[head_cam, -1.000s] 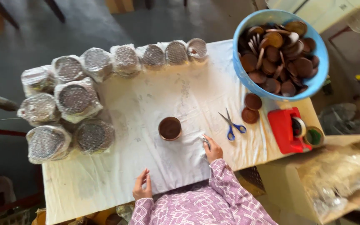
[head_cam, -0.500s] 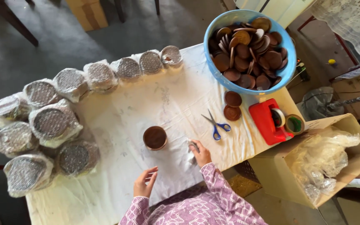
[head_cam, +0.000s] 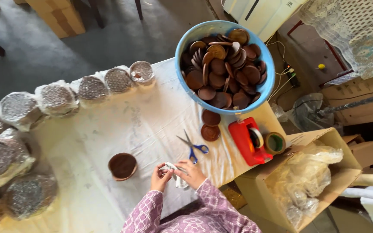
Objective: Cleaning and organizing wooden lids or bases for containers in a fulfillment center setting.
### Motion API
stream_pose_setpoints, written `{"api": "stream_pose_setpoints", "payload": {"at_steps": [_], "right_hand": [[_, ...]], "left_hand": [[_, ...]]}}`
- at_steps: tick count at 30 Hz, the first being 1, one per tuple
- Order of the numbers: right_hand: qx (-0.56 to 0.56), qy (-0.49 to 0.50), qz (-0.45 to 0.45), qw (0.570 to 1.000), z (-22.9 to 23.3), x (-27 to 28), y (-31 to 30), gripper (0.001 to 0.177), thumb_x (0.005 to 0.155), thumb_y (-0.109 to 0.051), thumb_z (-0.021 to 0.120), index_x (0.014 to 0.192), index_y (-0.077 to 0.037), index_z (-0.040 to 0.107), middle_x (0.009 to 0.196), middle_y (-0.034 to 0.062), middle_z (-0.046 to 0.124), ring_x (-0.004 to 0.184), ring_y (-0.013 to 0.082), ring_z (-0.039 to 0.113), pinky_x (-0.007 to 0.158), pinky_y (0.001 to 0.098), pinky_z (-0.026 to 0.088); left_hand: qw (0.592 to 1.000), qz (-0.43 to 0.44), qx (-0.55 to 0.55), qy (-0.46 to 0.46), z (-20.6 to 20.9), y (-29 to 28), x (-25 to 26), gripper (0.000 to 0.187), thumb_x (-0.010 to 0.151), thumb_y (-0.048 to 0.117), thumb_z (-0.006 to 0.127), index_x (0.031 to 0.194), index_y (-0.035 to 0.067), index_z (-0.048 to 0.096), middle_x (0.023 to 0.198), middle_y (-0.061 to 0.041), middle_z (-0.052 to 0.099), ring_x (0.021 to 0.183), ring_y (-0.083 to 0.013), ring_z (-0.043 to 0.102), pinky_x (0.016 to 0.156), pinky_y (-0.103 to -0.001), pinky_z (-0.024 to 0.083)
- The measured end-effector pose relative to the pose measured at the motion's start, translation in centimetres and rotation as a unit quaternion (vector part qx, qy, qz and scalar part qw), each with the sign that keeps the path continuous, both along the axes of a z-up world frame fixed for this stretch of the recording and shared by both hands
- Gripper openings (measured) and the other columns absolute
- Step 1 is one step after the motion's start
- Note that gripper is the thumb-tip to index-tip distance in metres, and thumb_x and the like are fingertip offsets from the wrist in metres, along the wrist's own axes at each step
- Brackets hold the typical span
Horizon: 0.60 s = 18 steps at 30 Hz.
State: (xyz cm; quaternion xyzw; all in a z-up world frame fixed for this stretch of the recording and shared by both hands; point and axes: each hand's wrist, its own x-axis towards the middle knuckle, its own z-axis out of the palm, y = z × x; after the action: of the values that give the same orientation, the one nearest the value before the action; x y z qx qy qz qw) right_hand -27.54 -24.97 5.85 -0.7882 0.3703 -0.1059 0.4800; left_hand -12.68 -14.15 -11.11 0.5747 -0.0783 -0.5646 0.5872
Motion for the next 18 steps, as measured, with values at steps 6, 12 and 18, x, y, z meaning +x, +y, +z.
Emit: {"api": "stream_pose_setpoints", "payload": {"at_steps": [6, 12, 18], "right_hand": [[0.096, -0.099, -0.226, 0.964, 7.3, -7.7, -11.9, 0.029, 0.084, -0.004, 0.067, 0.109, -0.006, 0.079, 0.107, 0.0019, 0.078, 0.090, 0.0105, 0.070, 0.078, 0.0257, 0.059], [-0.187, -0.017, -0.360, 0.914, 9.4, -17.8, -30.9, 0.024, 0.095, -0.018, 0.075, 0.116, -0.007, 0.078, 0.097, 0.0050, 0.077, 0.082, 0.0129, 0.069, 0.075, 0.0277, 0.055], [-0.204, 0.072, -0.265, 0.940, 10.7, -16.2, -40.6, 0.029, 0.090, -0.026, 0.080, 0.114, -0.009, 0.078, 0.099, 0.0072, 0.076, 0.084, 0.0169, 0.071, 0.079, 0.0312, 0.056]], "left_hand": [[0.992, 0.043, 0.030, 0.112, 3.2, -6.2, -0.8, 0.023, 0.088, 0.012, 0.071, 0.111, 0.008, 0.071, 0.099, 0.000, 0.073, 0.091, -0.0104, 0.070, 0.080, -0.028, 0.059], [0.986, 0.113, 0.062, 0.107, -3.6, -3.9, 1.2, 0.015, 0.087, 0.007, 0.068, 0.102, 0.005, 0.071, 0.089, -0.001, 0.069, 0.079, -0.0127, 0.066, 0.071, -0.031, 0.061], [0.992, 0.090, 0.019, 0.090, -0.9, -3.3, 1.6, 0.017, 0.083, 0.001, 0.067, 0.099, 0.000, 0.074, 0.080, -0.003, 0.068, 0.069, -0.0107, 0.060, 0.061, -0.024, 0.051]]}}
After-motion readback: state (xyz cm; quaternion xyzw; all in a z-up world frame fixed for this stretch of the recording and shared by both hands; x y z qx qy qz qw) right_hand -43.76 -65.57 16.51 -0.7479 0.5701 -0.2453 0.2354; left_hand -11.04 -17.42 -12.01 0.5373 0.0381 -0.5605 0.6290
